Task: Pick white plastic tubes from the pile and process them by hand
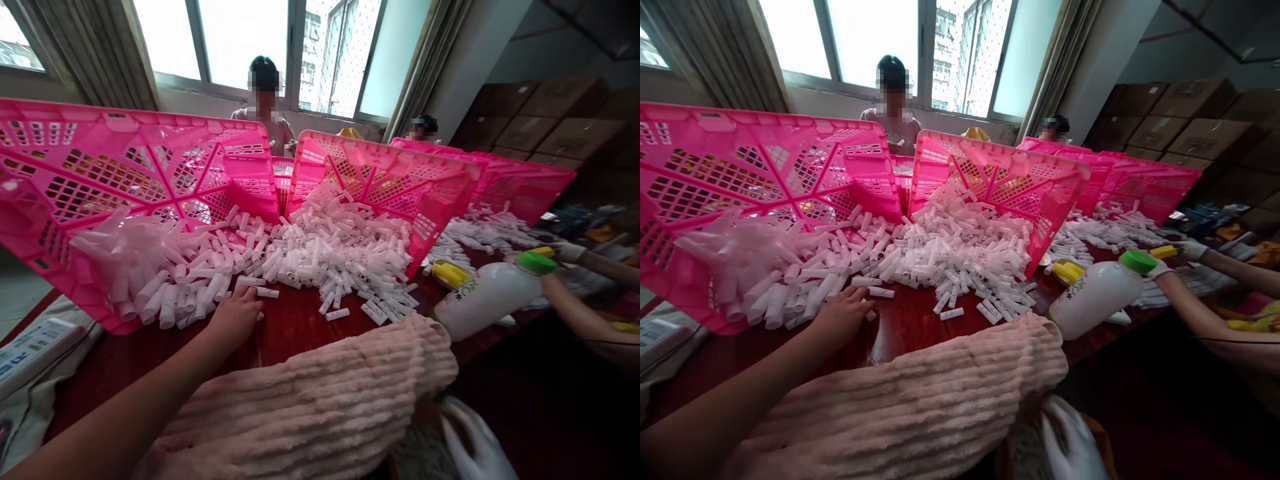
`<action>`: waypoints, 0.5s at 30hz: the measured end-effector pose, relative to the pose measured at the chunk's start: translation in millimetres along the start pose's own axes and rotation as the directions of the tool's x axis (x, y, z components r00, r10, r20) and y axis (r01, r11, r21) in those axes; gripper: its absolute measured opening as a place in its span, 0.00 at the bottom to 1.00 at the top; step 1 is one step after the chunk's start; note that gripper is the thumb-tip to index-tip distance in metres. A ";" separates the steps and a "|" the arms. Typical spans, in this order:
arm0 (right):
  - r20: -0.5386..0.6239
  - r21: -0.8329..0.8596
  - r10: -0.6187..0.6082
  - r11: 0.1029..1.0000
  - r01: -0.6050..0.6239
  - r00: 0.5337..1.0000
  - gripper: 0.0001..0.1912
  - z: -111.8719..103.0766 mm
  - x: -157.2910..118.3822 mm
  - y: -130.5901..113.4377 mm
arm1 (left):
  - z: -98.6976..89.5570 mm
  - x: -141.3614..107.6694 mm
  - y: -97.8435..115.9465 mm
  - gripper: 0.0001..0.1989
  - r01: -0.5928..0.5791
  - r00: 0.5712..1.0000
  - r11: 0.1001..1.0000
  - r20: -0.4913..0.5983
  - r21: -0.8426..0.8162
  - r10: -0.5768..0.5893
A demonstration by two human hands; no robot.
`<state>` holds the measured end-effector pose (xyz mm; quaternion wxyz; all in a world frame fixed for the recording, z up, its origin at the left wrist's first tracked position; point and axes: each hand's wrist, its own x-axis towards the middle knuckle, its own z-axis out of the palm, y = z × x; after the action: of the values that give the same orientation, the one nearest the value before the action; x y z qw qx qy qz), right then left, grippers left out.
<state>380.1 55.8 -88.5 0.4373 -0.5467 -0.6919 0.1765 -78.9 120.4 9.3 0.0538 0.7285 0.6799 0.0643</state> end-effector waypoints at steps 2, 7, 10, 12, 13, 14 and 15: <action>0.057 0.043 -0.082 0.996 0.079 0.995 0.11 28.0 43.8 -46.4 | 7.5 0.1 -0.7 0.14 -0.009 1.000 1.000 0.011 -0.008 0.009; 0.389 -0.104 -0.091 0.984 0.142 0.917 0.05 126.5 146.9 -122.5 | 10.5 -25.1 20.6 0.14 -0.052 0.997 0.992 0.053 -0.111 0.058; 0.471 -0.068 -0.056 0.993 0.100 0.880 0.06 156.6 160.3 -131.4 | 2.3 -50.7 41.2 0.17 -0.085 0.995 0.955 0.026 -0.283 0.096; 0.520 0.037 -0.081 0.997 0.072 0.850 0.05 159.9 149.5 -137.0 | -2.4 -67.5 52.9 0.16 -0.075 0.997 0.871 -0.011 -0.485 0.080; 0.544 0.100 -0.109 0.993 0.065 0.832 0.05 158.0 140.7 -141.3 | -3.8 -74.6 57.2 0.16 -0.070 0.997 0.816 -0.021 -0.573 0.071; 0.565 0.185 -0.139 0.982 0.040 0.813 0.09 154.3 131.1 -146.7 | -4.7 -80.6 60.4 0.15 -0.066 0.997 0.767 -0.023 -0.638 0.067; 0.582 0.299 -0.166 0.954 -0.019 0.796 0.15 149.5 121.8 -152.8 | -4.9 -85.2 62.5 0.14 -0.067 0.997 0.735 -0.021 -0.675 0.071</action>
<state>166.3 149.8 -10.9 0.2769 -0.3648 -0.7822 0.4225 -24.0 31.0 22.7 0.3137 0.6844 0.5827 0.3059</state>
